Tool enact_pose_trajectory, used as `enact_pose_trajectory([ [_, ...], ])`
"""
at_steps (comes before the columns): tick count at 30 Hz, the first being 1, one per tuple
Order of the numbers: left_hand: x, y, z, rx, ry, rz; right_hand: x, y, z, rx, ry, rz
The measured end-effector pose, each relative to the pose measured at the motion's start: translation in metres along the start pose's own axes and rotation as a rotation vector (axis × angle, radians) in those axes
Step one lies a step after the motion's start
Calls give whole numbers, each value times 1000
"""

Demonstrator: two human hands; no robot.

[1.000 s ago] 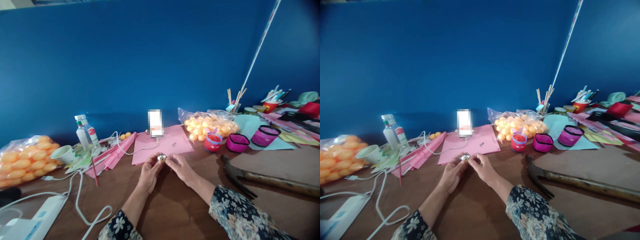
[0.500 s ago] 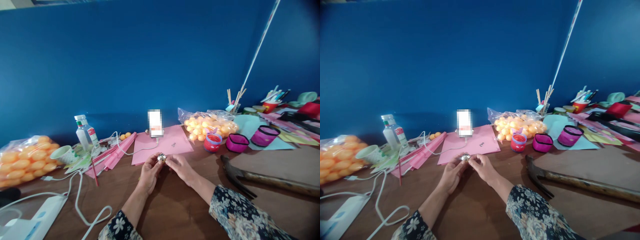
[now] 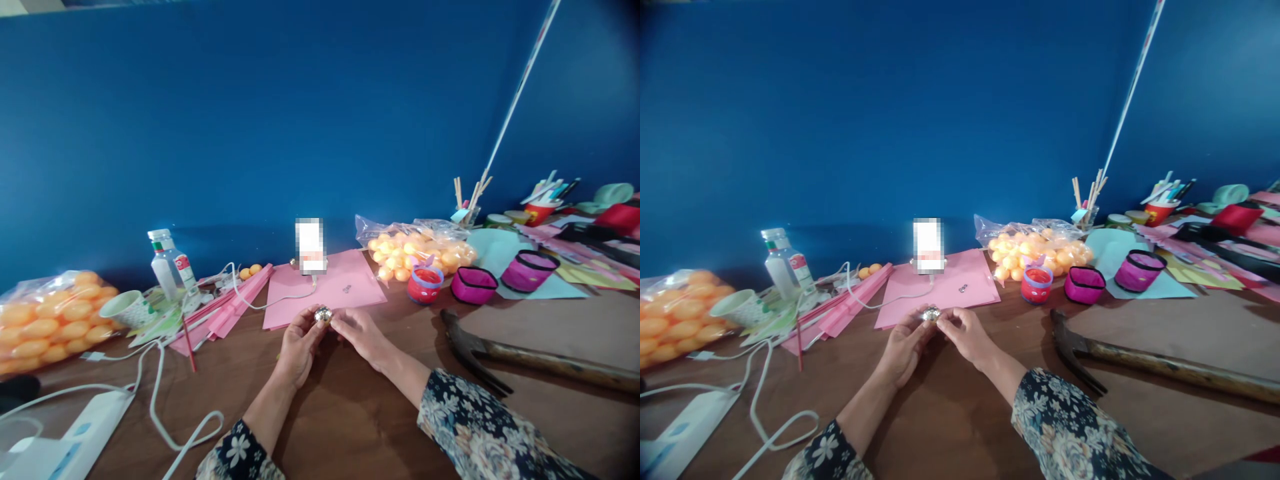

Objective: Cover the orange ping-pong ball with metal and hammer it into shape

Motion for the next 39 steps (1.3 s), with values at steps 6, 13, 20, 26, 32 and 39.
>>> enact_pose_trajectory([
  [6, -4, 3, 0, 10, 19, 2, 3, 1, -1, 1, -4, 0],
  [13, -3, 0, 0, 3, 23, 29, -1, 0, 0, -3, 26, 9],
  [20, -2, 0, 1, 19, 46, 31, -5, 0, 0, -2, 50, 26],
  [26, -2, 0, 1, 19, 35, 23, -5, 0, -1, 3, 50, 45],
  [32, -2, 0, 0, 14, 26, 18, -2, 1, 0, -4, 37, 36],
  [39, -4, 2, 0, 14, 1, -7, 0, 1, -1, -2, 21, 32],
])
Point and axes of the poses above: each hand's wrist, its own z-axis away from the middle knuckle, its own y-axis out of the back of the hand, x = y × z, the point moved 9 cm from there along -z, towards the middle knuckle, and after that the axes turned 5 degrees about -z, right-handed, at the moved point
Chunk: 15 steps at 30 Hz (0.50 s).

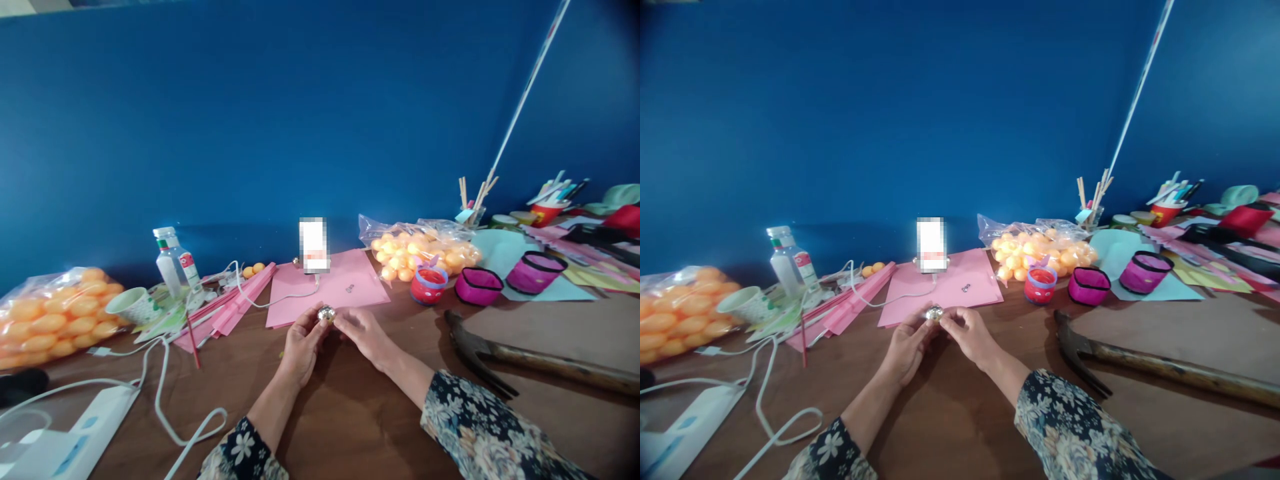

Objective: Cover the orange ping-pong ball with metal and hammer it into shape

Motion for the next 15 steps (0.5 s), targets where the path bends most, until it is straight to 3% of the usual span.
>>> enact_pose_trajectory([
  [15, 2, -4, 3, 34, 24, 0, 6, 3, 0, 80, -34, -72],
])
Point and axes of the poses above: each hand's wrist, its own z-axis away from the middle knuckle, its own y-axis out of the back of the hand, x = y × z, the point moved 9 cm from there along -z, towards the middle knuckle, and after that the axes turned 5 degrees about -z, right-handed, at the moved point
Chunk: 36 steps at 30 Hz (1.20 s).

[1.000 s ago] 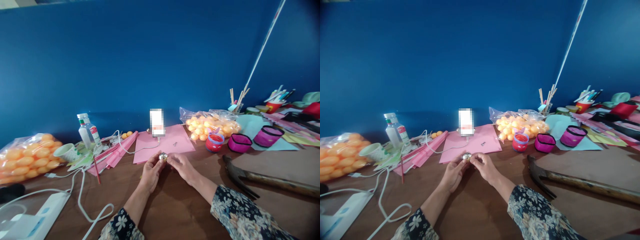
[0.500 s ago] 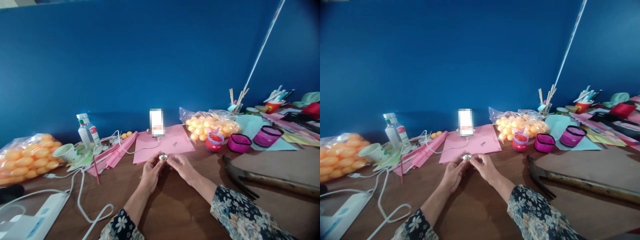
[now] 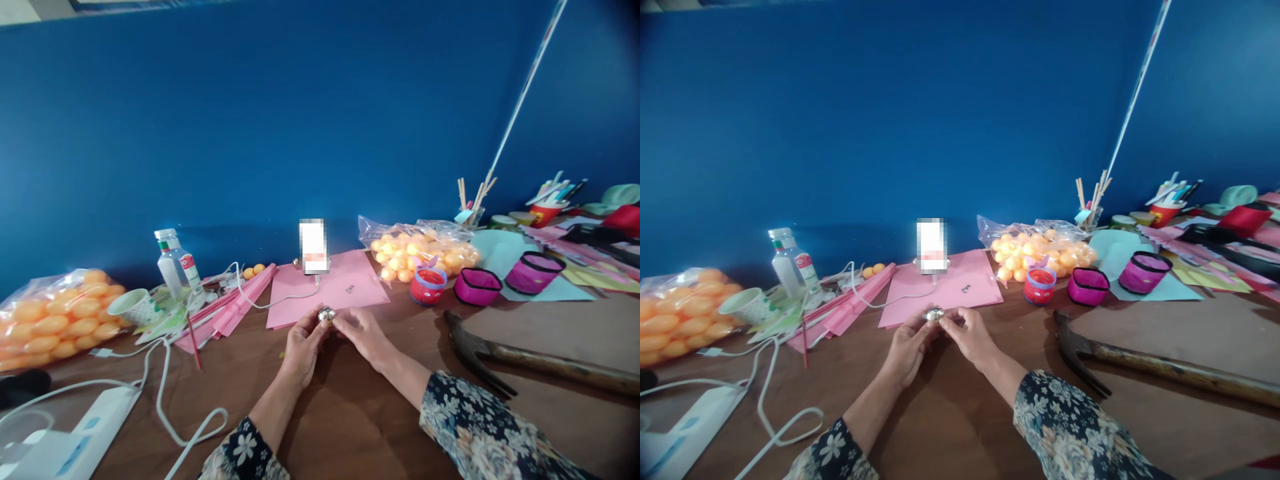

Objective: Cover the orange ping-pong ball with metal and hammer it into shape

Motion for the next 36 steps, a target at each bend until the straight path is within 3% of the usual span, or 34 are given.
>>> enact_pose_trajectory([
  [7, -3, -1, 0, -18, 18, 34, 3, 2, -1, 34, -8, 9],
  [15, -3, 1, 0, -25, 45, 73, -12, -7, 4, -55, 177, 18],
  [25, -3, 0, 0, -37, 31, 23, -47, -9, 16, -23, 467, 426],
  [36, -3, -1, 2, -12, 36, -62, -36, -9, 14, -27, 391, 412],
])
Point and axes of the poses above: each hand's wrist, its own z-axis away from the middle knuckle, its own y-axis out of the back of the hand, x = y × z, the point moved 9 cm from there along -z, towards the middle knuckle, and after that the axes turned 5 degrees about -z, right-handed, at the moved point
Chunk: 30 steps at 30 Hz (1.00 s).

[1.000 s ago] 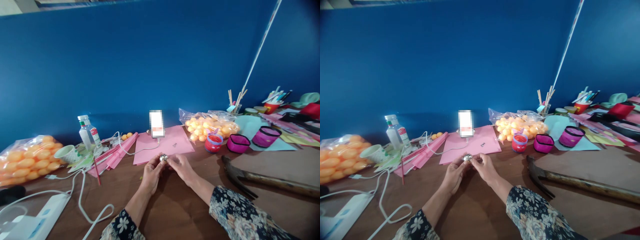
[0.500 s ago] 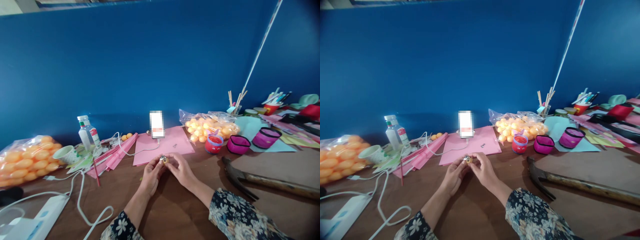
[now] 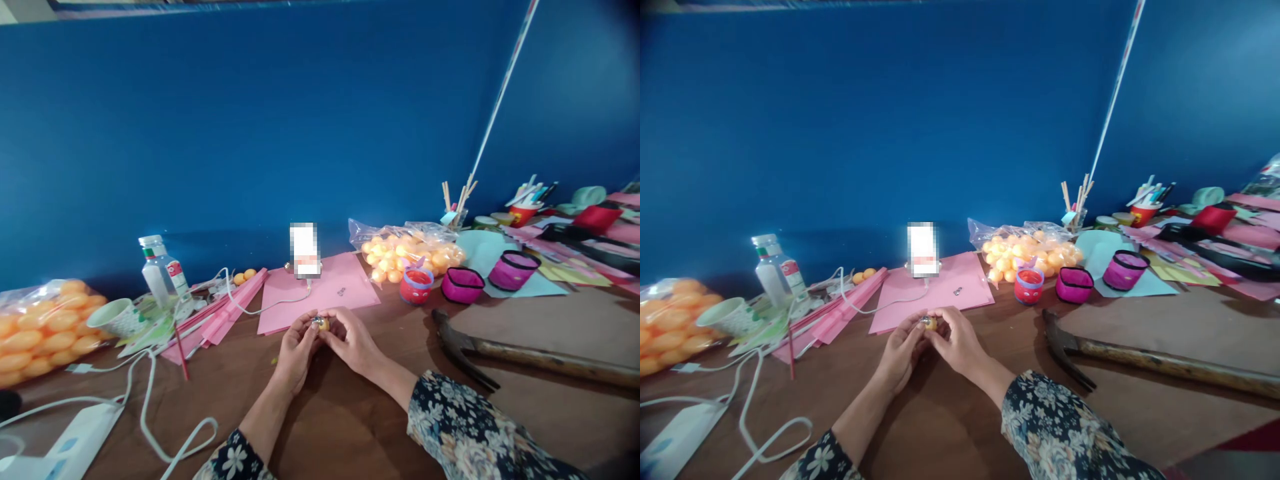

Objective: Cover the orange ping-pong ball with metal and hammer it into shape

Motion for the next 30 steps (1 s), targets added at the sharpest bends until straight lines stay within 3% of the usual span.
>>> enact_pose_trajectory([
  [7, -1, -3, 0, -17, 1, -21, 15, -6, -1, -23, -95, -175],
  [17, 3, -10, 3, -76, -30, -51, 34, -15, 4, -71, -412, -542],
  [30, 5, -11, 5, -72, -27, -56, 40, -19, 9, -29, -547, -827],
])
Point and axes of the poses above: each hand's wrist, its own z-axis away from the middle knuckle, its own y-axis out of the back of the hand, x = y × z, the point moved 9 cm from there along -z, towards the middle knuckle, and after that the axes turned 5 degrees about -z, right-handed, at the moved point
